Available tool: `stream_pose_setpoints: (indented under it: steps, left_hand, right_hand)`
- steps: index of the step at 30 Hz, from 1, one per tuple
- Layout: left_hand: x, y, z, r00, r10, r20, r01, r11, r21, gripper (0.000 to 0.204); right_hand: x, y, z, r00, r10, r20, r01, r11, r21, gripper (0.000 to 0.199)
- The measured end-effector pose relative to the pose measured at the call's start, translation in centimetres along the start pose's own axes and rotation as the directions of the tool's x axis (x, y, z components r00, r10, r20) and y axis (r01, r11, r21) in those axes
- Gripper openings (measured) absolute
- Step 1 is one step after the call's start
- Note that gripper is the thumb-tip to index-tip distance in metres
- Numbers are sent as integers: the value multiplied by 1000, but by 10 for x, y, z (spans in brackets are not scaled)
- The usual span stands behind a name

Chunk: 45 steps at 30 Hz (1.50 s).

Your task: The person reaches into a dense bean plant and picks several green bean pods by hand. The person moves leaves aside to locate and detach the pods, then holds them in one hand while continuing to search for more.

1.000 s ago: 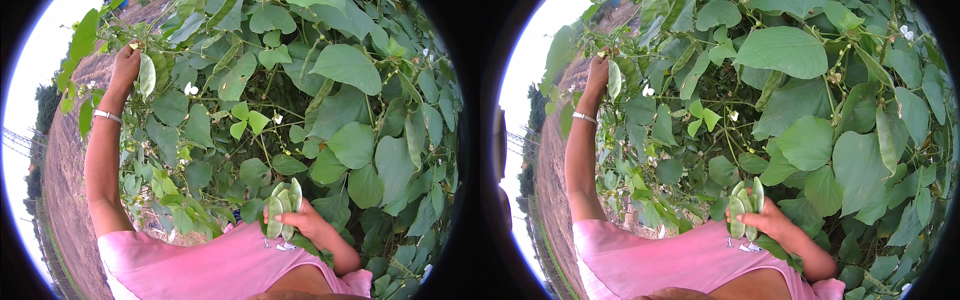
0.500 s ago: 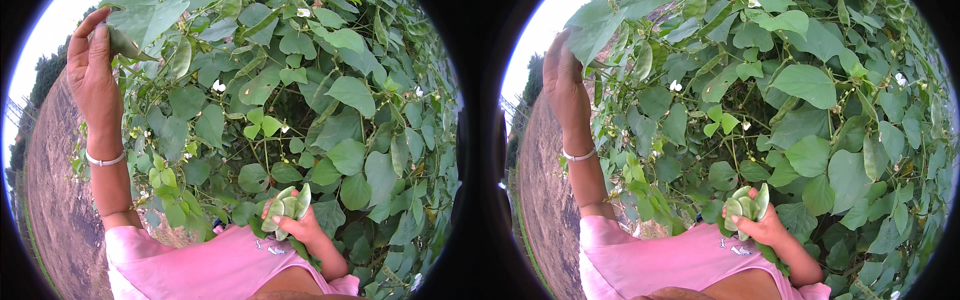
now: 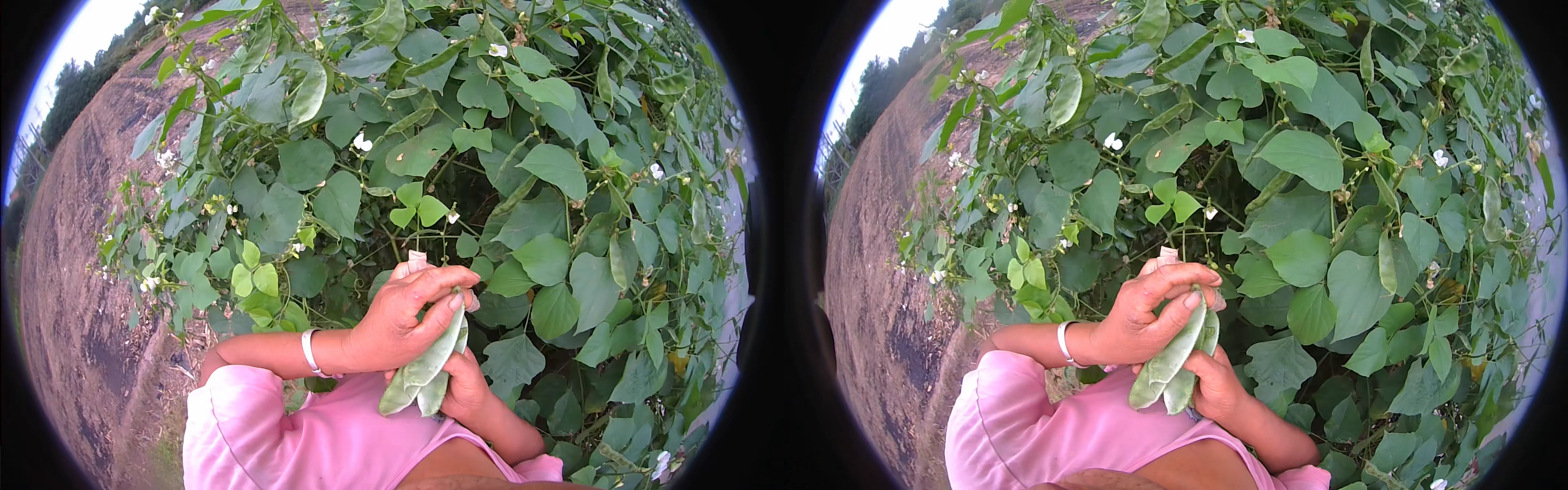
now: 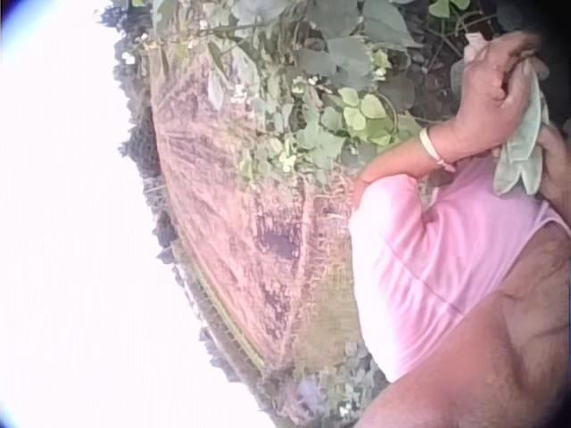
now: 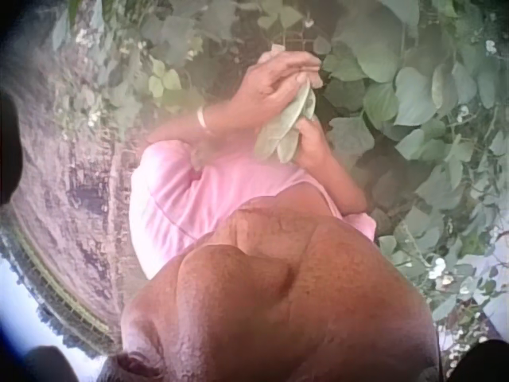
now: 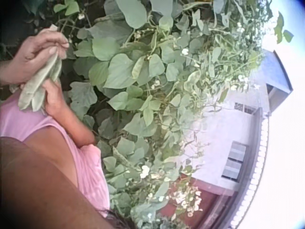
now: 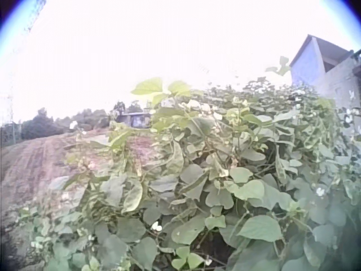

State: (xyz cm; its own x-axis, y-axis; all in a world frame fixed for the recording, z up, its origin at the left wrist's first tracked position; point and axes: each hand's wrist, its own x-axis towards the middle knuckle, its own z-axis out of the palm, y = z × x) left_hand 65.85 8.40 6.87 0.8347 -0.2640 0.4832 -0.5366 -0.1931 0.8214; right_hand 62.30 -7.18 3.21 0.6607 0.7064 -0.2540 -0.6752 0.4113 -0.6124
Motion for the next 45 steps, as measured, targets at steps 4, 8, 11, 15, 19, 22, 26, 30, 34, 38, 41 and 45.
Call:
stream_pose_setpoints:
  steps: [4, 8, 11, 15, 19, 22, 26, 30, 34, 38, 41, 45]
  left_hand:
    - [-12, 1, 7, 998, -42, 37, 43, 999, -10, 30]
    - [-19, 0, 0, 999, -3, 35, 0, 996, 90, 30]
    - [-20, -4, -6, 999, -2, 37, -3, 992, 126, 31]
    - [-26, -12, -11, 993, -32, 111, 17, 990, 138, 36]
    - [-17, -4, -35, 991, -60, 123, 56, 998, 36, 40]
    - [20, 5, -92, 962, 130, -239, -115, 990, 75, 27]
    - [84, 16, -188, 820, 187, -541, -82, 974, 212, 26]
    - [117, -2, -231, 925, -171, -339, 251, 945, 210, 29]
    - [129, -22, -250, 918, -348, -193, 384, 900, 205, 32]
    - [127, -27, -254, 939, -336, -67, 343, 926, 160, 39]
    - [125, -27, -258, 944, -328, 31, 322, 939, 121, 36]
    - [121, -36, -258, 952, -269, 144, 271, 962, 4, 27]
  right_hand:
    - [-6, 15, -15, 996, 85, -23, -81, 987, 136, 50]
    - [-3, 1, 6, 998, 68, -7, -63, 951, 302, 50]
    - [0, 3, 11, 997, -38, 67, 23, 977, 213, 60]
    - [-2, 5, 13, 1000, 28, -7, -28, 1000, 6, 54]
    - [1, 3, 12, 990, 89, -105, -96, 993, -67, 48]
    - [-4, -1, 21, 995, 18, -102, -22, 999, -41, 41]
    - [-3, -1, 18, 995, 26, -96, -30, 998, -49, 43]
    - [-1, 2, 19, 993, 28, -115, -37, 997, -73, 43]
    - [-2, 2, 17, 994, 24, -108, -32, 996, -80, 42]
    - [0, 3, 15, 993, 33, -112, -41, 997, -69, 42]
    - [1, 4, 16, 992, 38, -119, -47, 996, -74, 43]
    - [2, 3, 17, 990, 37, -139, -50, 995, -90, 44]
